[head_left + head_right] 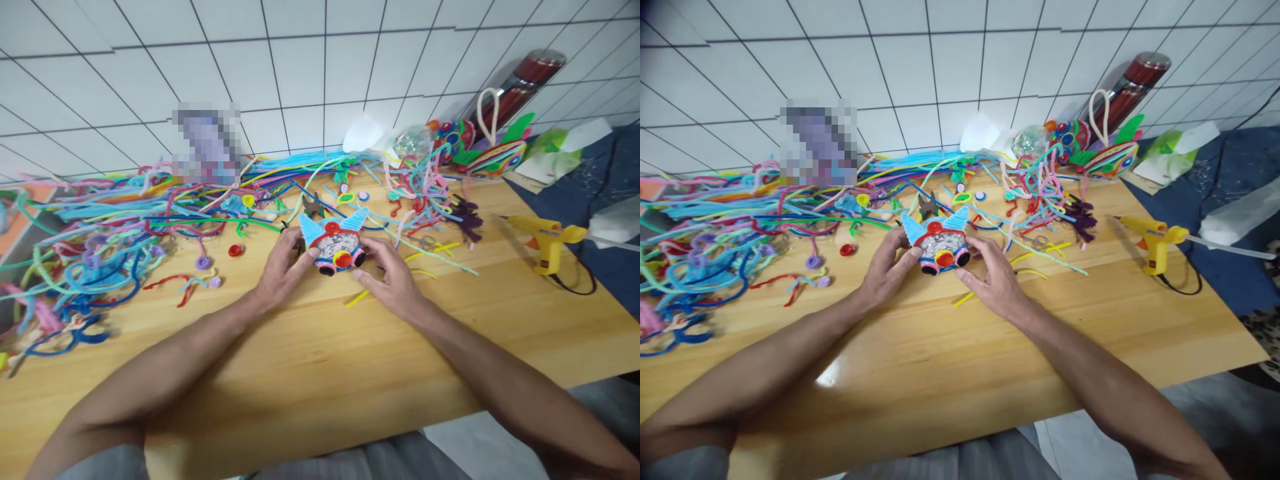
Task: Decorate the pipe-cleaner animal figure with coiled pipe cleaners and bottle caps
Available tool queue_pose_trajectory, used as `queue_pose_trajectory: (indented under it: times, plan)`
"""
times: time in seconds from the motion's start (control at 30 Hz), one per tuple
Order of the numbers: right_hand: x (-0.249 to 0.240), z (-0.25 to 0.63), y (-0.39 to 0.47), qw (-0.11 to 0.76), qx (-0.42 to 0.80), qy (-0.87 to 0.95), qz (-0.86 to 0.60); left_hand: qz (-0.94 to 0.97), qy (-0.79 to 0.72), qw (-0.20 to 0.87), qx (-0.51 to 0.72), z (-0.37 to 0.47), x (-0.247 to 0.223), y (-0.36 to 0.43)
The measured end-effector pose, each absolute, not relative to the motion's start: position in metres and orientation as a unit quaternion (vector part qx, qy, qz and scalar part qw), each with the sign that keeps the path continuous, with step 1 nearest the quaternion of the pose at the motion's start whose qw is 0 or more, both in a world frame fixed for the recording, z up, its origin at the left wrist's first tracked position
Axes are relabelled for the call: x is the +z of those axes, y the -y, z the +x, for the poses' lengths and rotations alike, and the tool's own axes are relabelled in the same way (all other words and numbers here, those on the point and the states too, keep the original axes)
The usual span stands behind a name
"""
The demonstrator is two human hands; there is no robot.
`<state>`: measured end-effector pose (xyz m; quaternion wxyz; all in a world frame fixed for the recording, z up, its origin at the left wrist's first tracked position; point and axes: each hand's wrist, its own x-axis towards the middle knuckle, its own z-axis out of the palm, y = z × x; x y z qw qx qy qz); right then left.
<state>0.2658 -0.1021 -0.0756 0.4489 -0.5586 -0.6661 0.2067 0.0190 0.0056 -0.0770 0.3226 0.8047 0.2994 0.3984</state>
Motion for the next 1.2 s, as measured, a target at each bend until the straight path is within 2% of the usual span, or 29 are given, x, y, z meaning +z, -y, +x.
queue_pose_trajectory:
  times: [0.23,0.47,0.93,1.2]
  plan:
    - [-0.081,0.265,0.100,0.471,0.178,0.653,-0.566,0.841,-0.245,0.332,0.350,0.016,-0.071,-0.006]
    - [-0.085,0.266,0.097,0.464,0.164,0.654,-0.574,0.838,-0.268,0.340,0.333,0.019,-0.084,-0.009]
    - [-0.087,0.264,0.096,0.488,0.208,0.628,-0.569,0.809,-0.286,0.347,0.379,0.025,-0.090,-0.009]
    - [-0.086,0.266,0.075,0.499,0.255,0.615,-0.554,0.816,-0.260,0.355,0.376,0.023,-0.086,-0.040]
